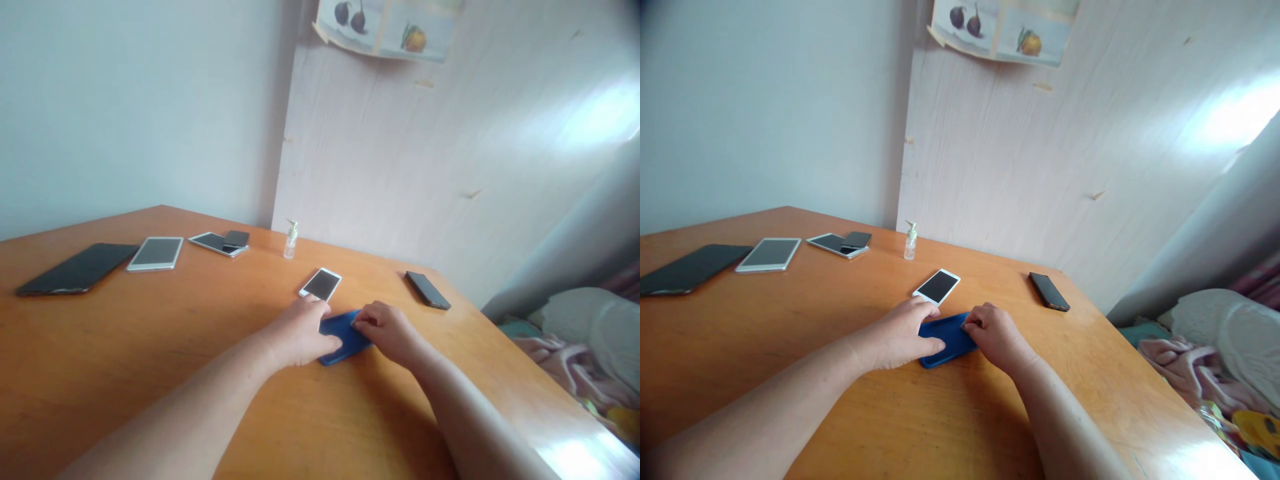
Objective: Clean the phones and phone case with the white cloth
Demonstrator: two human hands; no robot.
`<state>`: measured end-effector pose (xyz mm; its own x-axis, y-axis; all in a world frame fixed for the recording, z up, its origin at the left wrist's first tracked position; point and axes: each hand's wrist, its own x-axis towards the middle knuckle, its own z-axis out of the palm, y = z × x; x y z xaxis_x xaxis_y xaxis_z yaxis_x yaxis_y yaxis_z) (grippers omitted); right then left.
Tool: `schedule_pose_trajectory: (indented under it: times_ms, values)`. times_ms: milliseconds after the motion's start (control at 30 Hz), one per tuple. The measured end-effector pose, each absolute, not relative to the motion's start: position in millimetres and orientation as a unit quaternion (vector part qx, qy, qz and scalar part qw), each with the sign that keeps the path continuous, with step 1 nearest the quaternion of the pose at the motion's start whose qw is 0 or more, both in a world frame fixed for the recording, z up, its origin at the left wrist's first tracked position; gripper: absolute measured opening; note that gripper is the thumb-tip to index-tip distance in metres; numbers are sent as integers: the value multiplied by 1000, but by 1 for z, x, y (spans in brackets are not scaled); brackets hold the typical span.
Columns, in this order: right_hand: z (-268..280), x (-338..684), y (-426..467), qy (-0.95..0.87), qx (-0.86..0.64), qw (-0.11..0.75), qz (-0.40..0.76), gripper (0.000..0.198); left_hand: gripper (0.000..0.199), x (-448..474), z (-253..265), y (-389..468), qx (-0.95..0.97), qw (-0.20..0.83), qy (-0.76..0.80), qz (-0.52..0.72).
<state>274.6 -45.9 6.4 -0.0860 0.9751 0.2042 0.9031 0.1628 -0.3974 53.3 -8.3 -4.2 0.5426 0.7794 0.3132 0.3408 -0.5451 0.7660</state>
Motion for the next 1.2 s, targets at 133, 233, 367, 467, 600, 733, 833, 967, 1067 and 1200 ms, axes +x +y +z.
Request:
schedule_pose_trajectory:
  times_ms: [133,233,367,467,600,733,833,967,1067,1200]
  values:
    - [6,278,-45,-716,-674,176,55,17,55,46,4,-13,818,345,361,285]
    - [8,269,-49,-718,-675,161,43,20,62,46,6,-16,838,319,364,254]
    - [11,254,-55,-757,-630,164,67,18,61,49,3,-16,854,290,365,233]
    - [12,257,-54,-737,-661,139,28,18,67,48,2,-15,841,275,383,265]
    - [13,261,-50,-672,-732,105,-42,20,72,47,8,-16,866,211,404,205]
    - [11,250,-51,-724,-680,118,9,18,75,49,8,-16,885,182,397,163]
    - [11,253,-50,-706,-700,103,-5,19,75,50,5,-16,887,173,394,167]
    - [10,263,-46,-632,-767,87,-62,22,72,50,3,-15,891,165,385,175]
    - [8,260,-45,-671,-733,104,-25,21,74,50,2,-14,887,178,389,174]
    - [8,260,-43,-662,-742,103,-27,20,77,52,0,-13,883,193,389,177]
